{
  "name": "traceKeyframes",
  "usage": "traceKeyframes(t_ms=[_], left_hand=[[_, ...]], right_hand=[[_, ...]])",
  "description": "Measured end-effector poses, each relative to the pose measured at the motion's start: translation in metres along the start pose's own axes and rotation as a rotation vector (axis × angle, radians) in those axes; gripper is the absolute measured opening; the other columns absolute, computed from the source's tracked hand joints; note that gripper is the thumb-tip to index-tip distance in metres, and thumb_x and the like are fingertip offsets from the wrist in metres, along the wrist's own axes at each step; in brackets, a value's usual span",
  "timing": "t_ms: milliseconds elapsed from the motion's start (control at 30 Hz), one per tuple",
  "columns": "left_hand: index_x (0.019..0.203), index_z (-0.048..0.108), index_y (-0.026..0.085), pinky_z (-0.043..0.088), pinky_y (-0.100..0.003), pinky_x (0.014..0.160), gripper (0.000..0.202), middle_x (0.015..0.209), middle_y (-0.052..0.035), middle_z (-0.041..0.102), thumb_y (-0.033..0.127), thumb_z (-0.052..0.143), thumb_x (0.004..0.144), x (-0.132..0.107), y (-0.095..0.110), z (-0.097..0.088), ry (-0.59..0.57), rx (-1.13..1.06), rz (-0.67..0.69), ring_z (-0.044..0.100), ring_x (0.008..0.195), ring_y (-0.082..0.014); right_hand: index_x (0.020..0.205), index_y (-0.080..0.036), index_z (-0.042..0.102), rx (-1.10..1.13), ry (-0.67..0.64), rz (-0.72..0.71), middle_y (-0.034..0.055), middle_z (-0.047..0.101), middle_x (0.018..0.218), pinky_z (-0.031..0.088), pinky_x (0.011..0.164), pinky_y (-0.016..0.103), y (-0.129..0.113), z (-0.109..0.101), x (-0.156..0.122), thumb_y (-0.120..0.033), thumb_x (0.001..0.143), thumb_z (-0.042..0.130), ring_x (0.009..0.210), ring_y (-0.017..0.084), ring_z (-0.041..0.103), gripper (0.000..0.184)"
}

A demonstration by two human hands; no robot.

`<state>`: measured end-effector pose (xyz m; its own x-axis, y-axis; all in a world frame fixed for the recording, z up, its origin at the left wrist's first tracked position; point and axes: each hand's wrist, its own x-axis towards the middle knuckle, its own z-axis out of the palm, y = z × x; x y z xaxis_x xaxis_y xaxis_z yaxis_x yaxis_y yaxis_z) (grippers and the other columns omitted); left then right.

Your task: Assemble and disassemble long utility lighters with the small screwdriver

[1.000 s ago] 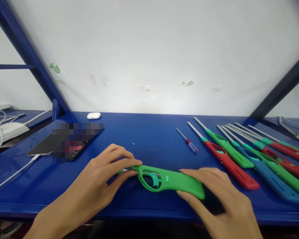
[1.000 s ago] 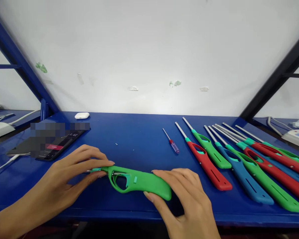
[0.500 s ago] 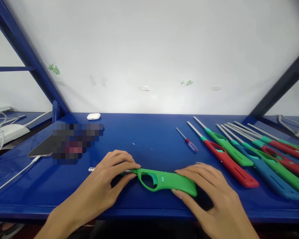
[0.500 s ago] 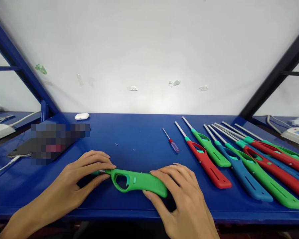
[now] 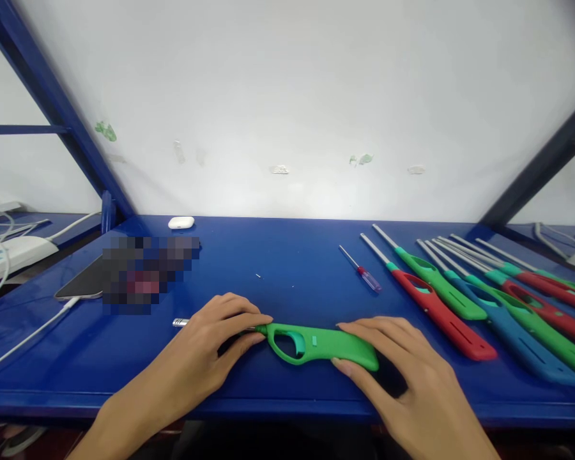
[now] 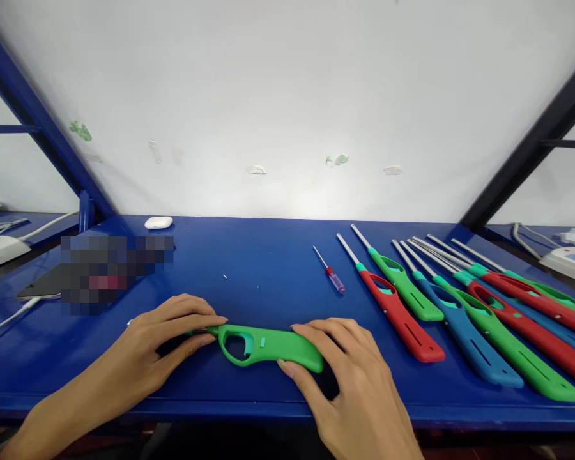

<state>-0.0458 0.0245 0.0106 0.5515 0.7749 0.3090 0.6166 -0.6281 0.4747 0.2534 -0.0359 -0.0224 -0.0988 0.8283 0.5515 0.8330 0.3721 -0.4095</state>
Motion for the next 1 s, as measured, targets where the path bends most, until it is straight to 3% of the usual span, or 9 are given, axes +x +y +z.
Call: traceKeyframes(t_ms=[533,1000], left_hand=[[0.125,0.074,0.032,0.055,-0.030,0.100,0.026,0.120,-0.0016,0.071,0.035,0.054,0.110,0.0016,0.0064,-0.0016,0.014,0.027,0.018,0.069,0.108,-0.0201],[0.118,0.076,0.033,0.057,-0.032,0.096,0.026,0.118,-0.0008,0.070,0.032,0.051,0.111,0.0010,0.0066,-0.0013,0.009,0.101,0.071,0.069,0.106,-0.0190]], right_hand=[[0.117,-0.036,0.073,0.035,-0.032,0.033,0.0003,0.075,0.116,0.061,0.091,0.045,-0.0017,-0.0016,0.0005,-0.052,0.097,0.070,0.108,0.028,0.070,0.025],[0.115,-0.036,0.075,0.060,-0.066,0.068,0.0011,0.075,0.116,0.063,0.091,0.046,-0.0064,-0.0057,0.0047,-0.052,0.098,0.067,0.106,0.027,0.072,0.025]])
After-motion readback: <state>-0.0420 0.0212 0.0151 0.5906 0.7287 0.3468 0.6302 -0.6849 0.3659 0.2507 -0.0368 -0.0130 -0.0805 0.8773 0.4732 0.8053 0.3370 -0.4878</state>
